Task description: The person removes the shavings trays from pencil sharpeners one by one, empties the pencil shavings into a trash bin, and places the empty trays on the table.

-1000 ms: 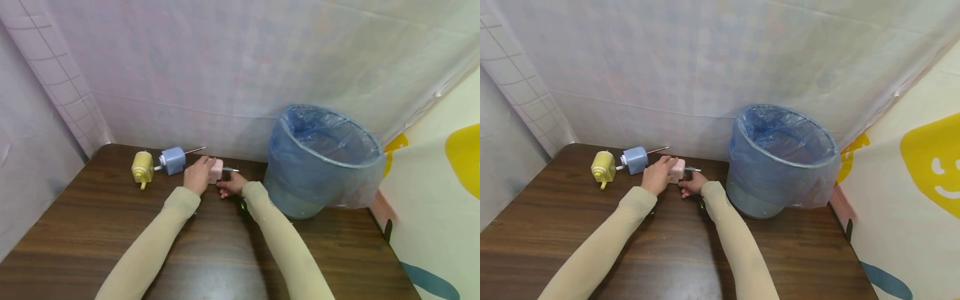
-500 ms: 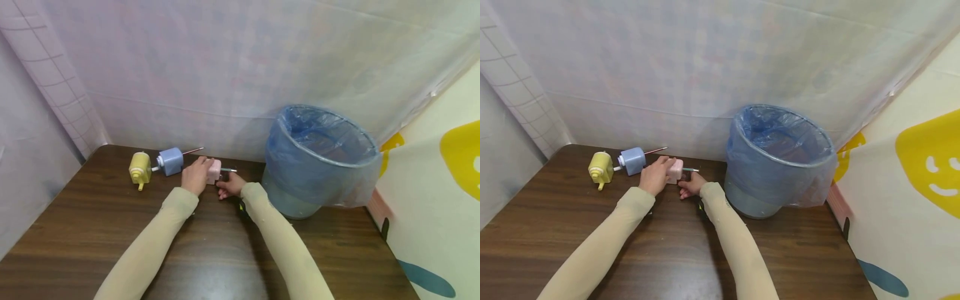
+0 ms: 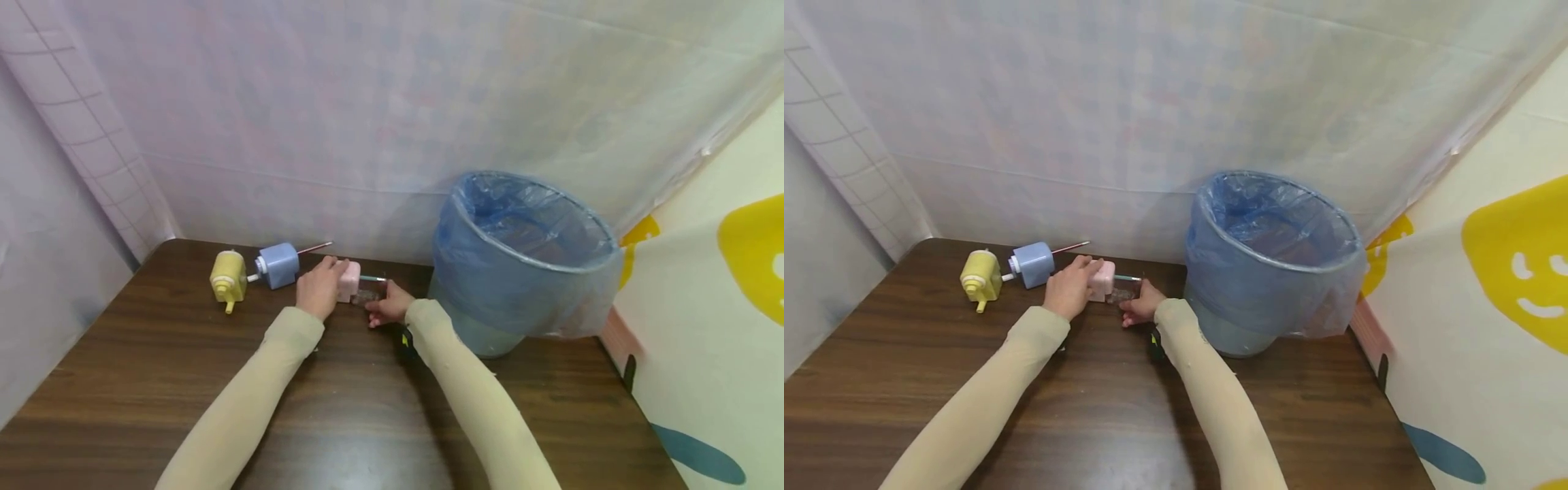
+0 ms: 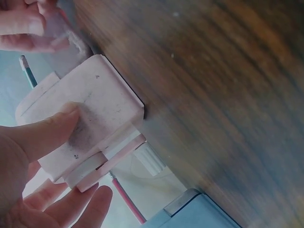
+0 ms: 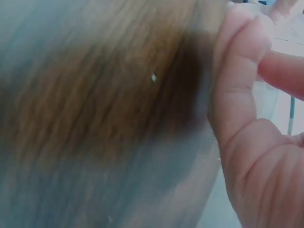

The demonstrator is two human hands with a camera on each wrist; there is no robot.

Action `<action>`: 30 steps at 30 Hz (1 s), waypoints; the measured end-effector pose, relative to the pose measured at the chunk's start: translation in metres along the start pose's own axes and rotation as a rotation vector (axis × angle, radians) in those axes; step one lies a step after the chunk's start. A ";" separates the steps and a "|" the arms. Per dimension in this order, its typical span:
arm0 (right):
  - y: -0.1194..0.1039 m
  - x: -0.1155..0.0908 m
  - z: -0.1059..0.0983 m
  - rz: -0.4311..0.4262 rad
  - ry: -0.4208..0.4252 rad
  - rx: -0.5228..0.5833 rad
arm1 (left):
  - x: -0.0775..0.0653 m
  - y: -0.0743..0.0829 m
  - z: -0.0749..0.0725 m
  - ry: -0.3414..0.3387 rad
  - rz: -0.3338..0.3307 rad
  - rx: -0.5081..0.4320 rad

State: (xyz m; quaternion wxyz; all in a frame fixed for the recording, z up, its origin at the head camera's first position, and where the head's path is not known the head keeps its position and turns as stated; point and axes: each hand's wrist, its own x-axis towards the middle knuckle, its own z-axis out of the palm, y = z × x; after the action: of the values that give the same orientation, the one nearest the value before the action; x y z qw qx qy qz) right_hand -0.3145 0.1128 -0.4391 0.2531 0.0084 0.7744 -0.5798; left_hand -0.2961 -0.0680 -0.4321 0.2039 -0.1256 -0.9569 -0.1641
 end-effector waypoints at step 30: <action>-0.036 -0.060 -0.011 -0.187 0.040 -0.415 | 0.000 0.000 0.000 0.011 -0.008 -0.013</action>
State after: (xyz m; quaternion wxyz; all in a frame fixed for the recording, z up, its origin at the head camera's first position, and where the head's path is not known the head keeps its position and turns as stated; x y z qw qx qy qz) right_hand -0.2778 0.1278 -0.3804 0.1792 -0.1039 0.8793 -0.4288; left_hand -0.2959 -0.0683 -0.4325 0.2078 -0.1222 -0.9552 -0.1719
